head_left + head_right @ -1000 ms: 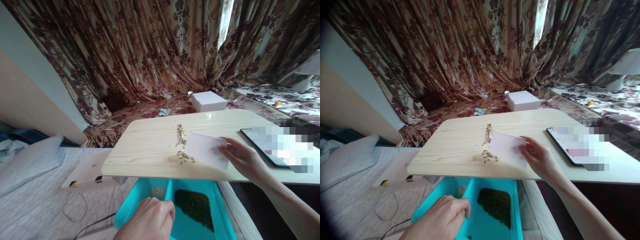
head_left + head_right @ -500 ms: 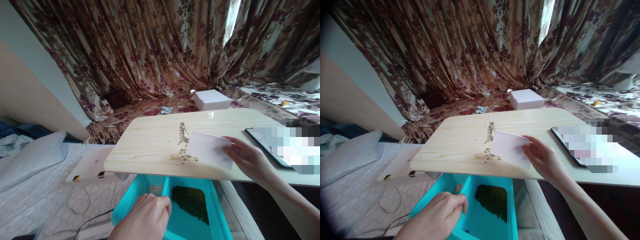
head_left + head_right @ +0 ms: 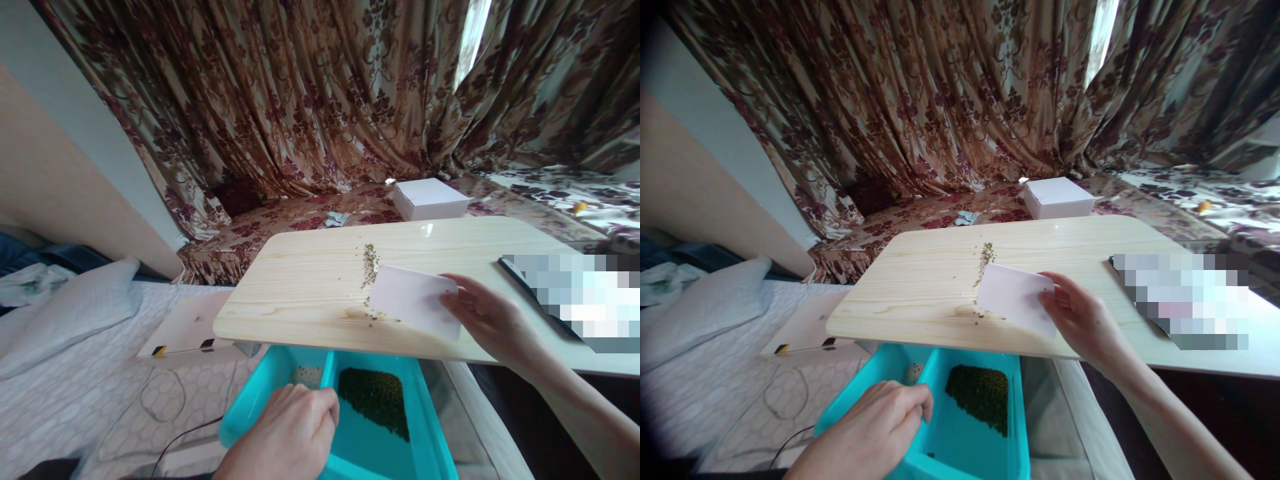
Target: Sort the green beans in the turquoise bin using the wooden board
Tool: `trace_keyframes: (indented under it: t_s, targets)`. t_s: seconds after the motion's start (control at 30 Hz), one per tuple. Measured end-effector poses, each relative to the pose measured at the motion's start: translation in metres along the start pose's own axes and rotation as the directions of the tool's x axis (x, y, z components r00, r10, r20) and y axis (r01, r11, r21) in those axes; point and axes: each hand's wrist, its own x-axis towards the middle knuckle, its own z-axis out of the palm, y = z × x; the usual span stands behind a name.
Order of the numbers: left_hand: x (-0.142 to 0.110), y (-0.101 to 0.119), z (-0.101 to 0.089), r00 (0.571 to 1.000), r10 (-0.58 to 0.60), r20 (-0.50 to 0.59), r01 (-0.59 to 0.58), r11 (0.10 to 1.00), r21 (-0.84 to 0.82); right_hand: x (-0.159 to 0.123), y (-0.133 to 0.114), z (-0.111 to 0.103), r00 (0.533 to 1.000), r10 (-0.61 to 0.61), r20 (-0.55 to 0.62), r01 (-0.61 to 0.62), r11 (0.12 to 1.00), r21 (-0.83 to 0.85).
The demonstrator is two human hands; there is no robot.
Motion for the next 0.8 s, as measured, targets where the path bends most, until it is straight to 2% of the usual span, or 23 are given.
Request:
trace_keyframes:
  t_s: [0.17,0.37,0.47,0.53,0.6,0.67,0.73,0.8]
  targets:
    - [0.0,-0.001,0.0,1.0,0.002,-0.009,-0.002,1.0,0.007,0.003,-0.001,0.006,0.999,0.0,0.04,0.001,1.0,-0.005]
    - [-0.001,-0.008,0.0,1.0,0.002,-0.01,-0.002,1.0,-0.005,-0.01,-0.001,0.012,0.986,-0.008,0.165,0.006,1.0,0.014]
    - [-0.001,-0.009,0.0,0.999,0.02,-0.028,-0.021,1.0,-0.016,-0.021,-0.01,0.008,0.969,0.014,0.247,-0.017,1.0,0.009]
    - [-0.002,-0.009,0.0,0.999,0.022,-0.037,-0.023,1.0,-0.013,-0.026,-0.017,0.0,0.966,0.044,0.254,-0.045,0.999,-0.003]
    - [-0.002,-0.006,0.0,0.999,0.014,-0.031,-0.014,1.0,0.0,-0.026,-0.02,-0.013,0.984,0.063,0.167,-0.065,0.998,0.008]
    - [-0.002,-0.002,-0.001,1.0,0.005,-0.014,-0.004,1.0,0.015,-0.024,-0.017,-0.029,0.996,0.09,0.025,-0.091,0.996,0.025]
    - [-0.001,0.003,-0.002,1.0,0.003,0.005,-0.004,1.0,0.024,-0.022,-0.01,-0.042,0.989,0.125,-0.074,-0.124,0.992,0.019]
    - [0.0,0.008,-0.004,1.0,0.001,0.023,-0.001,1.0,0.03,-0.021,-0.004,-0.05,0.981,0.154,-0.121,-0.154,0.988,0.008]
